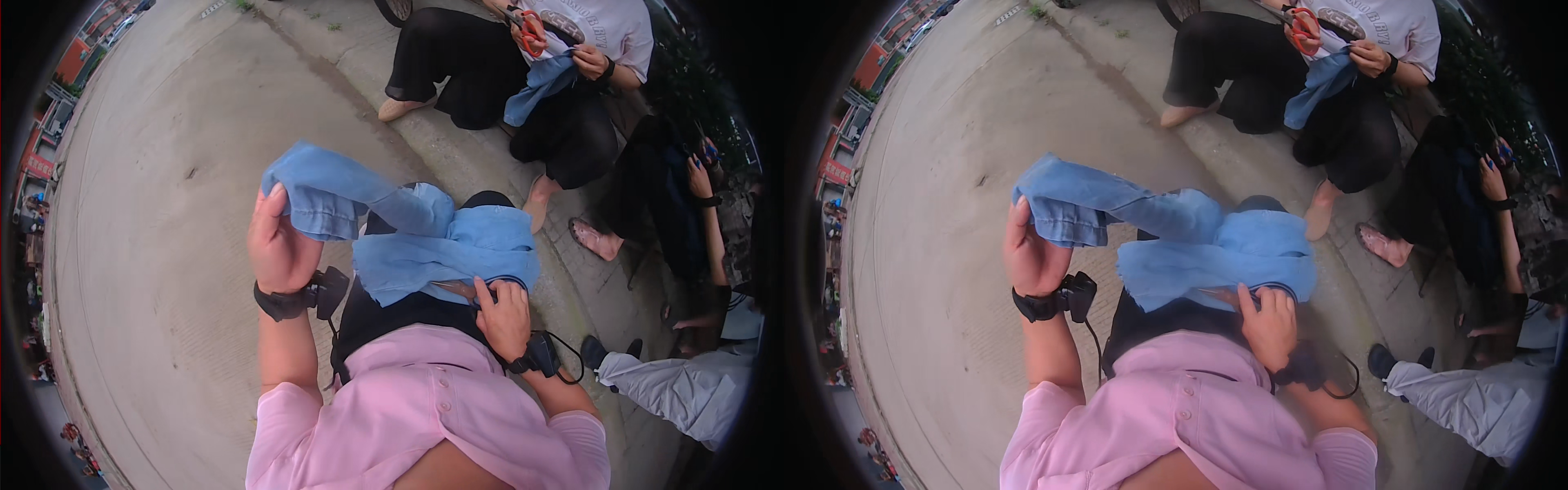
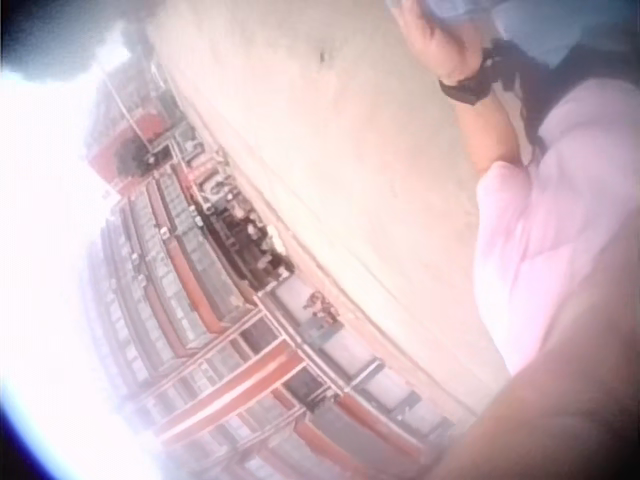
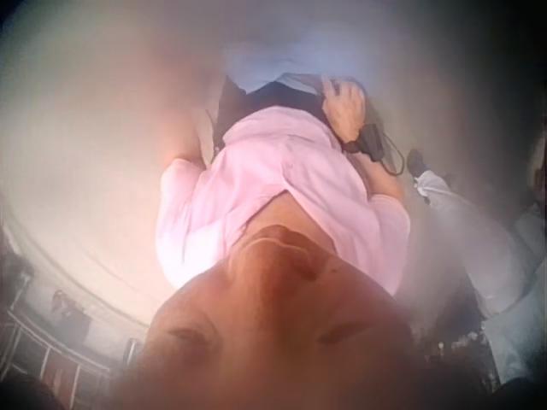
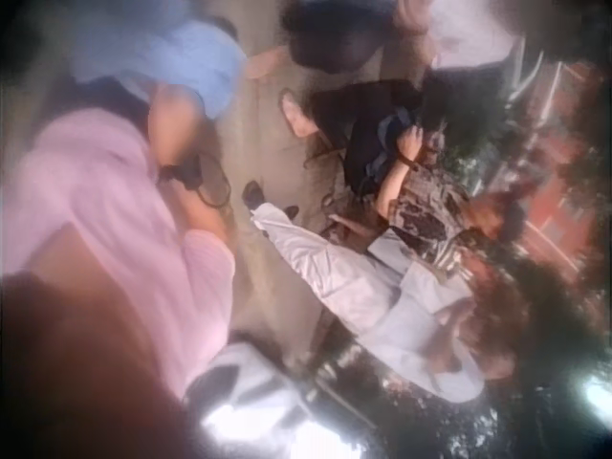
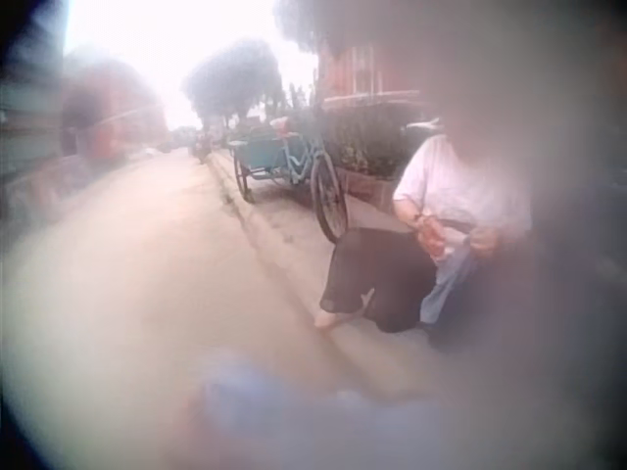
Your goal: Using scissors to cut pieces of blue denim or heavy cotton fabric while seated outdoors.
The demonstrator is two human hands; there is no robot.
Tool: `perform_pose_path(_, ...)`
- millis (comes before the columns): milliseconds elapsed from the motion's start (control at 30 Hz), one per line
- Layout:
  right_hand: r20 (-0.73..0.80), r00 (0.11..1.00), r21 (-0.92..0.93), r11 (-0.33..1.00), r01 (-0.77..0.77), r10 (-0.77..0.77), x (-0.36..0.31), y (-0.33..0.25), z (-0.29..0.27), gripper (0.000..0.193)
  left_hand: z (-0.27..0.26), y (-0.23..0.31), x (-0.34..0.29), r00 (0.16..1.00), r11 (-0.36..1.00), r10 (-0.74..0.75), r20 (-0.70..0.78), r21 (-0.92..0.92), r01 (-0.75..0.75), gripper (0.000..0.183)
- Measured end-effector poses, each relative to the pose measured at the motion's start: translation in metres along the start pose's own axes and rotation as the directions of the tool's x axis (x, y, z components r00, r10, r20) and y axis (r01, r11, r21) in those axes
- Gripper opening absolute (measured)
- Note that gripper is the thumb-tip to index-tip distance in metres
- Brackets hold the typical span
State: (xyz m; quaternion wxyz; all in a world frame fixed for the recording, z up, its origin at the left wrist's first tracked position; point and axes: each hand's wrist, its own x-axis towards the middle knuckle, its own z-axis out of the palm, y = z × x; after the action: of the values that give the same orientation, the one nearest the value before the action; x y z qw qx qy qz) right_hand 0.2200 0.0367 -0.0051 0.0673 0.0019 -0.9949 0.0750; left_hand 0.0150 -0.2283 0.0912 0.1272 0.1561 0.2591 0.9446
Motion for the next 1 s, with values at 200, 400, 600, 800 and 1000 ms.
perform_pose_path(200, 0.167, 0.977, 0.458, 0.867, -0.196, 0.133, -0.034, -0.005, -0.041, 0.058, -0.001, 0.014, 0.008, 0.984, 0.999, 0.015, 0.175, 0.045, -0.023, 0.037)
perform_pose_path(400, 0.389, 0.877, 0.92, -0.167, -0.354, 0.281, -0.051, 0.015, -0.062, 0.066, 0.036, -0.03, 0.002, 0.988, 0.731, -0.056, 0.144, 0.68, -0.058, 0.032)
perform_pose_path(600, 0.319, 0.843, 0.947, -0.121, -0.297, 0.432, -0.025, 0.008, -0.055, 0.047, 0.023, -0.143, -0.049, 0.718, 0.13, -0.561, 0.411, 0.901, -0.415, 0.013)
perform_pose_path(800, 0.227, 0.778, 0.905, 0.169, -0.391, 0.585, 0.007, -0.007, -0.026, 0.037, 0.015, -0.16, -0.084, 0.689, 0.18, -0.598, 0.409, 0.907, -0.381, 0.016)
perform_pose_path(1000, 0.16, 0.852, 0.889, 0.303, -0.344, 0.498, 0.018, -0.005, -0.013, 0.041, 0.021, -0.149, -0.083, 0.654, 0.463, -0.488, 0.578, 0.807, -0.367, 0.024)
